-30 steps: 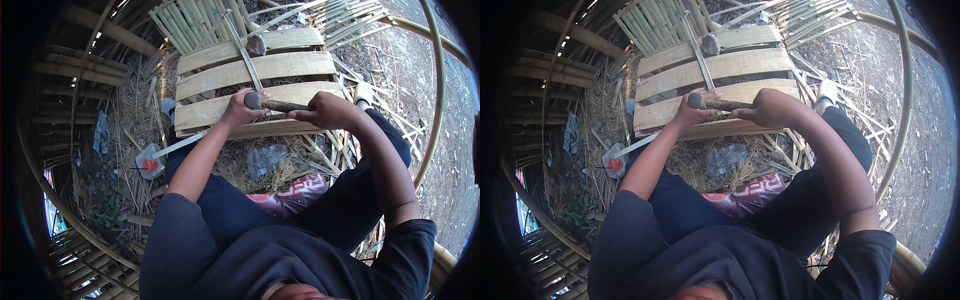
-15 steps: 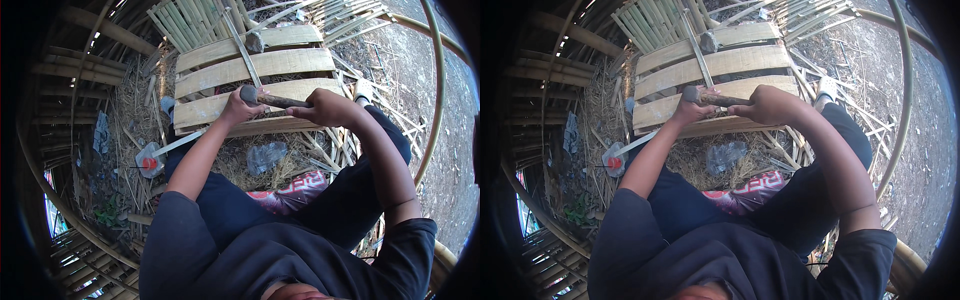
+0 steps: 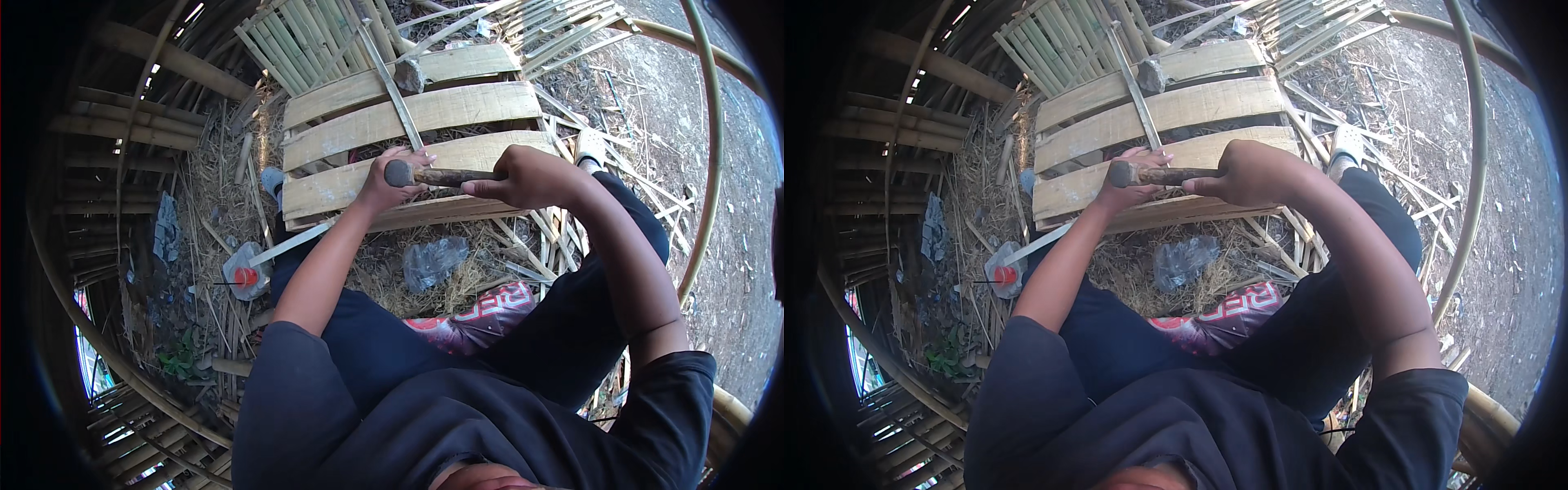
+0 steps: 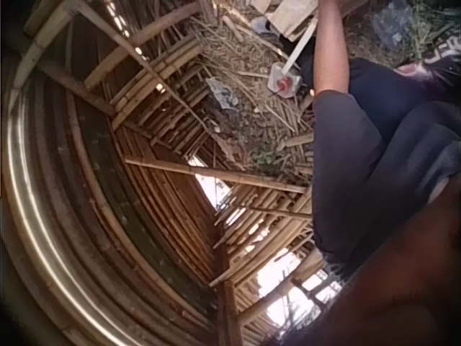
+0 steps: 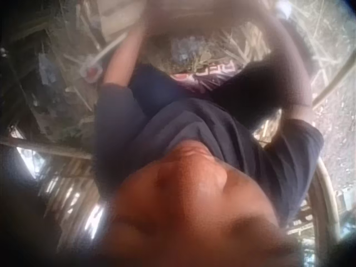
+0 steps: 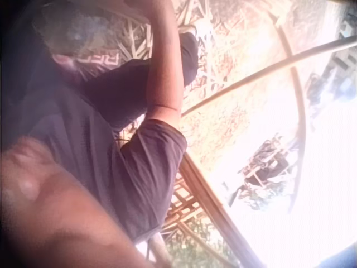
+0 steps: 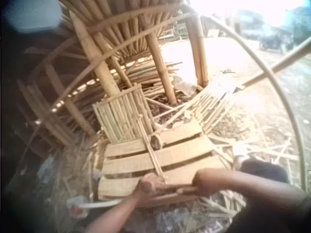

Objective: The person aligns bamboo strips on a wooden crate and drives nails into the joints using a hammer to assemble a frame.

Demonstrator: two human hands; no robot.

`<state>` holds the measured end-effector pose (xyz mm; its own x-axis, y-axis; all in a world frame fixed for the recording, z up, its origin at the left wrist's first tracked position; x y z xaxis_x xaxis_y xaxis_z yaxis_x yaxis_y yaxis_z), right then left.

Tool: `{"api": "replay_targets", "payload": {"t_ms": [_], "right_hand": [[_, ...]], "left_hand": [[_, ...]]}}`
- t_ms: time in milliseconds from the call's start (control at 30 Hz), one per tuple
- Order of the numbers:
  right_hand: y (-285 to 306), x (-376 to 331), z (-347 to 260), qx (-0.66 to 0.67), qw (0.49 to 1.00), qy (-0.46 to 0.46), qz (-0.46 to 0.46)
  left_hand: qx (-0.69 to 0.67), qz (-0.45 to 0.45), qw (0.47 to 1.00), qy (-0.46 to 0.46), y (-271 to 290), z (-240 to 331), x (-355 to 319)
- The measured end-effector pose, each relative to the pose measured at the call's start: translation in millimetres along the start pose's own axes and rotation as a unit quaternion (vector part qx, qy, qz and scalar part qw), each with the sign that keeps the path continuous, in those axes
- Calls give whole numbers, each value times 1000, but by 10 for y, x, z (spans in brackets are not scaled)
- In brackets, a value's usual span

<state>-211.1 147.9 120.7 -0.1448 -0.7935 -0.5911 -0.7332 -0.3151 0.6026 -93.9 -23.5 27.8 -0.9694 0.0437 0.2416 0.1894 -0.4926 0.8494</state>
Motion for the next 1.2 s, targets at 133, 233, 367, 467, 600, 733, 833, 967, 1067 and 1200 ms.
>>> {"api": "replay_targets", "payload": {"t_ms": [133,233,367,467,600,733,833,967,1067,1200], "right_hand": [[-32,-39,-53,60,998,9,-10],[-27,58,120,-29,998,-44,18],[42,-87,-11,29,999,-8,12],[-7,-50,-15,32,999,-4,0],[-23,50,133,-2,1000,-14,28],[30,-71,0,51,998,24,18],[10,-4,62,41,999,2,15],[29,63,208,26,998,-27,41],[77,-35,52,67,997,-14,25],[-29,83,186,-20,999,-38,25]], "left_hand": [[-29,-21,999,29,-64,-120,-4],[-61,-36,996,53,-103,-196,-5],[-180,-66,965,179,-189,-208,-53],[-194,-82,963,167,-175,-218,-62],[-37,2,999,36,33,13,32],[-152,25,982,109,37,-30,-4],[-91,26,992,86,63,-15,32],[-176,78,973,125,72,-56,26],[-212,55,962,165,10,-158,-79],[-127,24,987,94,51,-19,85]]}}
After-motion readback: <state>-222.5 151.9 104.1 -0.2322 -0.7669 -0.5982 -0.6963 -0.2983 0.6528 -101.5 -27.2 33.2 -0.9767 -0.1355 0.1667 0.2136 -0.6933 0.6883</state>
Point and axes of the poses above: each hand's wrist, its own x-axis towards the middle knuckle, its own y-axis out of the back of the hand, z = x × y, the point moved 9 cm from there along x, towards the middle knuckle, and after that the axes turned 7 degrees about -z, right-handed, at the moved point
